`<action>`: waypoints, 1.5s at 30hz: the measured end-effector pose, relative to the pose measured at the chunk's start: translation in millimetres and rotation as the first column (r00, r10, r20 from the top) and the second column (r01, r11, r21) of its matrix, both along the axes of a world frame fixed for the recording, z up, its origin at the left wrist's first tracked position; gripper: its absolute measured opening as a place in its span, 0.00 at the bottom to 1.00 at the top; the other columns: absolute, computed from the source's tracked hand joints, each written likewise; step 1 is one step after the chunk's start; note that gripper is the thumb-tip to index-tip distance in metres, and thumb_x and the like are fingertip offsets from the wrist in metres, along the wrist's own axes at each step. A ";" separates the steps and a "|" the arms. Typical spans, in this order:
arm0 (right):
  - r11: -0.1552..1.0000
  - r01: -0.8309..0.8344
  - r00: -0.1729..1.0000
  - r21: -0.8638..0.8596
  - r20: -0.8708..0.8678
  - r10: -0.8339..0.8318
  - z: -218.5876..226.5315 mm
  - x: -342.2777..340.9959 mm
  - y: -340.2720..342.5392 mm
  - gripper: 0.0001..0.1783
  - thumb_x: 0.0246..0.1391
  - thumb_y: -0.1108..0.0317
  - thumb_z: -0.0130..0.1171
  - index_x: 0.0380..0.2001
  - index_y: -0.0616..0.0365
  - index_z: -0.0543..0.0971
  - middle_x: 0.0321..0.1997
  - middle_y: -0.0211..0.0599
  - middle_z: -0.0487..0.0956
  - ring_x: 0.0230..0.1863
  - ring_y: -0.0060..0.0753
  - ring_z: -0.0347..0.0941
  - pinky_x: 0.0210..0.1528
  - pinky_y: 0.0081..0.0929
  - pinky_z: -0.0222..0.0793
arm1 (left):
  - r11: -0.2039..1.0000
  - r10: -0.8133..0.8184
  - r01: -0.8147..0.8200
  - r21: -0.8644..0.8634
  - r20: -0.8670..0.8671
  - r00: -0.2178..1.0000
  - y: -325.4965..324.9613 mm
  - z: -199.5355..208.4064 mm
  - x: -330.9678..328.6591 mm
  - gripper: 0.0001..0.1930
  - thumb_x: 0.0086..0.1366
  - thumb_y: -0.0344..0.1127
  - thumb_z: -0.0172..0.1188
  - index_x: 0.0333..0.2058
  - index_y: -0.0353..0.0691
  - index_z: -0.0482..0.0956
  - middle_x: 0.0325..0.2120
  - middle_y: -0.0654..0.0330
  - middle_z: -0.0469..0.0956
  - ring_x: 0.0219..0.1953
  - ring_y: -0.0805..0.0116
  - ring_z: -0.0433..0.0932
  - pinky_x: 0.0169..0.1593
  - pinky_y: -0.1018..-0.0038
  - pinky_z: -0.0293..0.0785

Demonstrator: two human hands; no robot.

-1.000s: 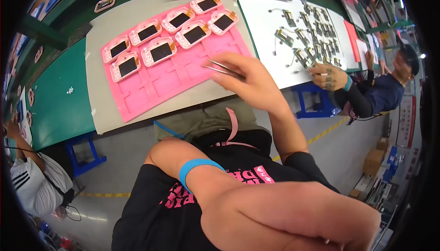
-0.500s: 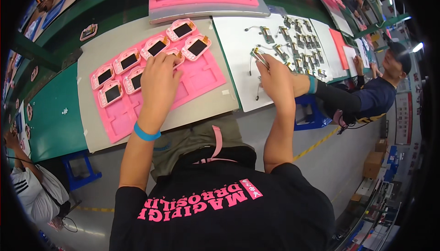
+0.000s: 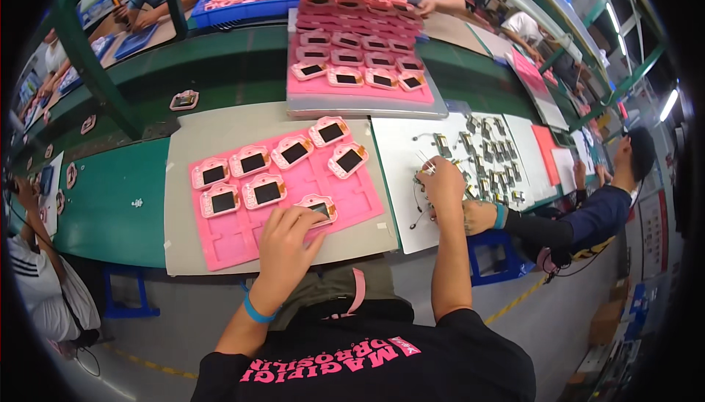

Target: Assembling small electronic devices by installing components into cases and securing them.

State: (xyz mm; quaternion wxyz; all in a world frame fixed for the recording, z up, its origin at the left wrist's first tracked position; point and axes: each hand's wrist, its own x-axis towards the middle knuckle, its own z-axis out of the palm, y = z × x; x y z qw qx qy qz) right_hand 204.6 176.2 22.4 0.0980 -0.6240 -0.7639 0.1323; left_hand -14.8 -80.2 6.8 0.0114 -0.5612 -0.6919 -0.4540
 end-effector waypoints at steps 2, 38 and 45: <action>0.996 -0.056 0.998 0.064 0.023 0.055 -1.6 6.3 -0.2 0.14 0.52 0.63 0.74 0.41 0.55 0.88 0.35 0.47 0.87 0.39 0.52 0.84 0.45 0.44 0.79 | 0.999 -0.022 0.021 0.036 0.029 0.999 -8.9 -2.1 3.7 0.05 0.60 0.28 0.70 0.36 0.42 0.86 0.34 0.64 0.83 0.37 0.61 0.76 0.47 0.68 0.76; 0.547 -0.691 0.464 -0.472 -0.870 -0.165 2.7 -21.0 -158.6 0.30 0.68 0.80 0.54 0.73 0.64 0.74 0.22 0.25 0.76 0.21 0.15 0.71 0.27 0.10 0.56 | 0.984 0.031 0.154 -0.094 0.929 0.369 -14.8 14.4 -9.8 0.12 0.77 0.36 0.59 0.39 0.33 0.84 0.25 0.61 0.80 0.22 0.75 0.74 0.28 0.80 0.71; 0.459 -0.720 0.424 -0.521 -0.853 -0.303 -23.7 -8.8 -123.0 0.21 0.76 0.71 0.49 0.66 0.63 0.78 0.25 0.26 0.76 0.23 0.16 0.64 0.29 0.11 0.57 | 0.891 0.200 0.255 -0.375 0.830 0.521 24.8 23.5 -23.1 0.12 0.73 0.36 0.57 0.33 0.36 0.82 0.19 0.64 0.74 0.19 0.77 0.69 0.24 0.80 0.61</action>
